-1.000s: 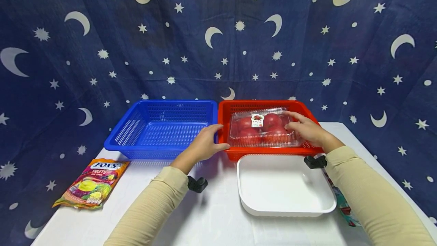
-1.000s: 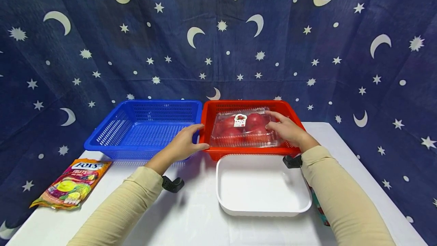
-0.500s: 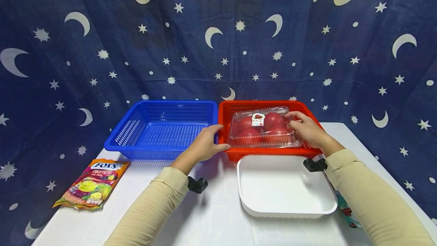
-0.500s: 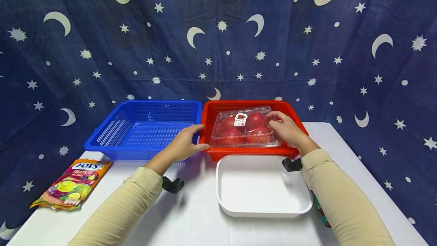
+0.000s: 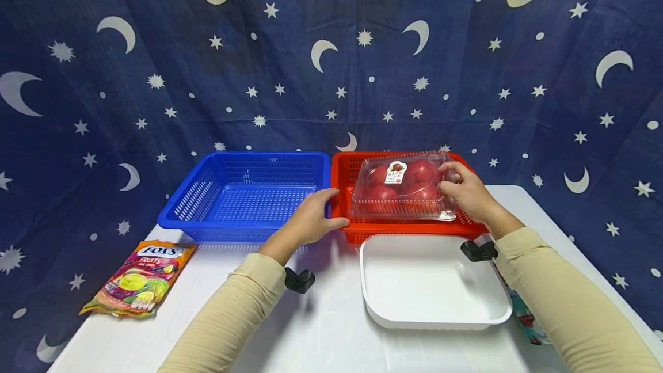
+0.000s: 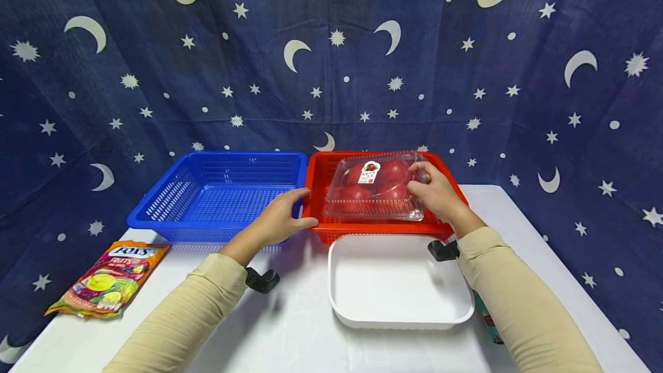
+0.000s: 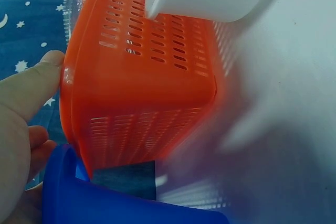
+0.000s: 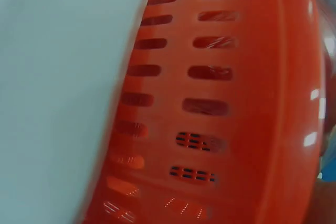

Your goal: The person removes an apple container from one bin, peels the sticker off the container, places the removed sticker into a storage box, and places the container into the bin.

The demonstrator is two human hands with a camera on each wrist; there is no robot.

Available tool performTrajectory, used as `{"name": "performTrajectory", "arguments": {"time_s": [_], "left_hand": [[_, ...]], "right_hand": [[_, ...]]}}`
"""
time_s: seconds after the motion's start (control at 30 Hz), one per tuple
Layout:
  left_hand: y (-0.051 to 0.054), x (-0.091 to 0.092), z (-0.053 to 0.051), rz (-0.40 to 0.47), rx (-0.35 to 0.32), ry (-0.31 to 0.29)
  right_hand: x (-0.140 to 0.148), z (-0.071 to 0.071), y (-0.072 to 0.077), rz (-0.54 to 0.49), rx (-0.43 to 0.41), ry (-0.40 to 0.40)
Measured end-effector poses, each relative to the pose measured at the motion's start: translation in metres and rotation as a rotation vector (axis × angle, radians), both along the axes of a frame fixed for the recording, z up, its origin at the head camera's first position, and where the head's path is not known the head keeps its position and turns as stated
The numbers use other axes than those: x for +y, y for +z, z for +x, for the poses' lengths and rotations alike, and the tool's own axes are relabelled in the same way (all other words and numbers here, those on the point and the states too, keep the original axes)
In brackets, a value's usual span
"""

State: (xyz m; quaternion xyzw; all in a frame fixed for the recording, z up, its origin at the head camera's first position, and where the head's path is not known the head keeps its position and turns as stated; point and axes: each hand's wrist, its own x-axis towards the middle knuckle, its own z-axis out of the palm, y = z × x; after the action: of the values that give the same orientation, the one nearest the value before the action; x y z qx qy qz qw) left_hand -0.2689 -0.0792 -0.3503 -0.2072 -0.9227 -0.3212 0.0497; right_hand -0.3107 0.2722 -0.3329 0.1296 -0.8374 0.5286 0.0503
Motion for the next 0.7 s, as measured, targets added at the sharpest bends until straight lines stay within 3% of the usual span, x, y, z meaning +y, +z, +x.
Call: {"name": "performTrajectory", "arguments": {"time_s": [0.7], "left_hand": [[0.001,-0.001,0.001,0.007,0.012,-0.009]], "right_hand": [[0.002,0.020,0.025,0.017,0.084,-0.043]]}}
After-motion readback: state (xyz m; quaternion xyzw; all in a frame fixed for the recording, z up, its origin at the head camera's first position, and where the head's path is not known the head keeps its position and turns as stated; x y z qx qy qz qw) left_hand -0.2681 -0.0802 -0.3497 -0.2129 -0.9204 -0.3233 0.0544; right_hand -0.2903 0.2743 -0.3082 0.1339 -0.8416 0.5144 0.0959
